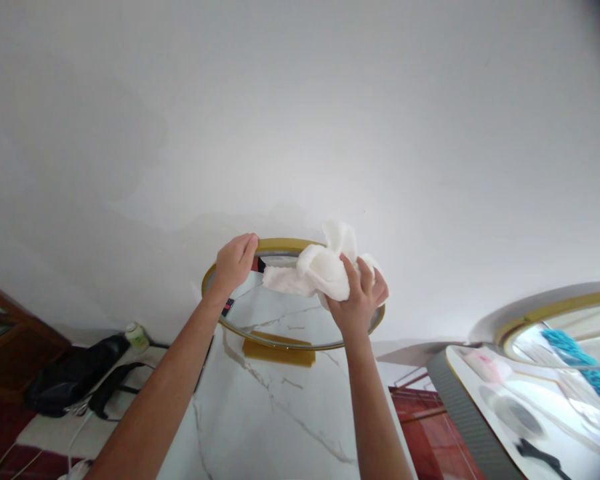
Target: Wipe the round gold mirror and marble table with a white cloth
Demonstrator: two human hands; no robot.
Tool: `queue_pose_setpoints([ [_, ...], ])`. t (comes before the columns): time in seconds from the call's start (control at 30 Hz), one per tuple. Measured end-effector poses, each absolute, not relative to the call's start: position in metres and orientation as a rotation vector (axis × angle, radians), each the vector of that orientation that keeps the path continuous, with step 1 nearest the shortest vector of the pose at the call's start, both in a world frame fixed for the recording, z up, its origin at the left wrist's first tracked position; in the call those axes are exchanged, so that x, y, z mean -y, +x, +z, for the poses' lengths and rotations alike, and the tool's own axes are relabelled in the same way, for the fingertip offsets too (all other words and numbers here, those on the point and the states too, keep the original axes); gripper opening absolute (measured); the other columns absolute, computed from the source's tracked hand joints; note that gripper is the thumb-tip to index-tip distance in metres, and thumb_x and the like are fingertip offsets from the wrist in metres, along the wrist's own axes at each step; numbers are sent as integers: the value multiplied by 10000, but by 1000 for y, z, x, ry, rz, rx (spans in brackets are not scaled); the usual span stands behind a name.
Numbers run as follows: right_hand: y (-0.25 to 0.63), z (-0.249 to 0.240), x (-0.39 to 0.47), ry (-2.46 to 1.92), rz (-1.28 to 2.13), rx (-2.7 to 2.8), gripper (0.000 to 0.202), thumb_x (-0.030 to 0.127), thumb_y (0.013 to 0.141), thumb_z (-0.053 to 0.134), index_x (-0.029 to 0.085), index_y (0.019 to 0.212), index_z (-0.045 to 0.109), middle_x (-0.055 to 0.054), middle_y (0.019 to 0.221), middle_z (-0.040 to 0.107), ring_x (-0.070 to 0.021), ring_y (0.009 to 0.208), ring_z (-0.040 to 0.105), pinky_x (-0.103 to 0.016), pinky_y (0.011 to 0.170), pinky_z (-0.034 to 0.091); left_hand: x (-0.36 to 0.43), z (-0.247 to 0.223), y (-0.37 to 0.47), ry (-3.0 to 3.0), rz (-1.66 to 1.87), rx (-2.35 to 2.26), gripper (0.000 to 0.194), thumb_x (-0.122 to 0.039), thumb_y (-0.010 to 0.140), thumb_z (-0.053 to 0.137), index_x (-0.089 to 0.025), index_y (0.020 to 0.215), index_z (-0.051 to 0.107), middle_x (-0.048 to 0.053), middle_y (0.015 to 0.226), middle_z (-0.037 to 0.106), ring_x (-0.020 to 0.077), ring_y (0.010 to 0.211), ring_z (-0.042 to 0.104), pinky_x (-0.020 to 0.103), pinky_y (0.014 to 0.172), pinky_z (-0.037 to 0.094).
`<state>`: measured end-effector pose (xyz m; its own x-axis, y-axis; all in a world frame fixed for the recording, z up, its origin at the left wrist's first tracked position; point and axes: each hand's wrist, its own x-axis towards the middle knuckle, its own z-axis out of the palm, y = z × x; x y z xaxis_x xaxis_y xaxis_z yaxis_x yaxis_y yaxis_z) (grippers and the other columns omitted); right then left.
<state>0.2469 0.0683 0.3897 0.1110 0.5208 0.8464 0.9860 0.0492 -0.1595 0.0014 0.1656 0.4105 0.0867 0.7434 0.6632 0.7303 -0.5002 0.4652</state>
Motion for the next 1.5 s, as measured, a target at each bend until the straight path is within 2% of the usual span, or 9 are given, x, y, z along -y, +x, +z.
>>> queue_pose_setpoints([
  [0.17,214,410,-73,-1568,-778,1680,630,395,740,613,337,1345,446,-42,1366,454,-379,1248,273,-570,1008,188,-164,411,2,2299,1409,-1559,424,-410,971,222,-213,805,559,32,791,611,187,796,562,287,704,385],
  [0.33,189,419,-81,-1502,-794,1827,640,408,767,605,372,1372,399,-13,1413,421,-390,1282,233,-608,1034,138,-164,408,1,2279,1440,-1478,367,-402,956,268,-226,851,572,41,875,636,198,871,575,300,763,408],
  [0.5,191,417,-83,-1460,-846,1907,650,379,787,578,379,1396,353,7,1442,389,-374,1290,242,-597,1039,165,-161,412,0,2270,1416,-1446,368,-398,960,265,-229,797,549,23,805,614,184,801,568,286,703,402],
  [0.63,199,409,-81,-1458,-887,1817,649,375,775,589,372,1387,375,-10,1435,397,-376,1288,252,-599,1027,182,-158,416,3,2296,1423,-1478,398,-394,969,230,-223,755,520,16,749,581,177,765,551,282,681,380],
  [0.9,249,383,-72,-1534,-798,1585,642,494,744,599,291,1338,460,-94,1362,434,-370,1213,338,-565,965,265,-161,416,1,2331,1426,-1536,401,-372,976,223,-219,741,510,17,733,581,174,737,542,282,673,362],
  [1.17,258,375,-68,-1566,-733,1410,586,496,773,564,271,1306,469,-116,1257,495,-350,1126,418,-548,924,305,-161,416,3,2378,1403,-1589,410,-352,976,215,-217,744,524,29,741,587,185,747,545,293,681,357],
  [1.4,212,405,-74,-1568,-809,1503,792,695,669,604,213,1285,482,-156,1345,431,-414,1216,328,-608,958,240,-162,415,1,2367,1410,-1609,398,-351,980,217,-218,749,513,28,751,595,185,757,557,295,689,363],
  [1.5,189,414,-76,-1551,-862,1556,774,665,690,603,212,1303,469,-159,1364,423,-436,1252,278,-660,961,187,-162,415,0,2356,1420,-1581,388,-357,980,226,-217,752,507,28,770,605,184,773,563,295,695,371],
])
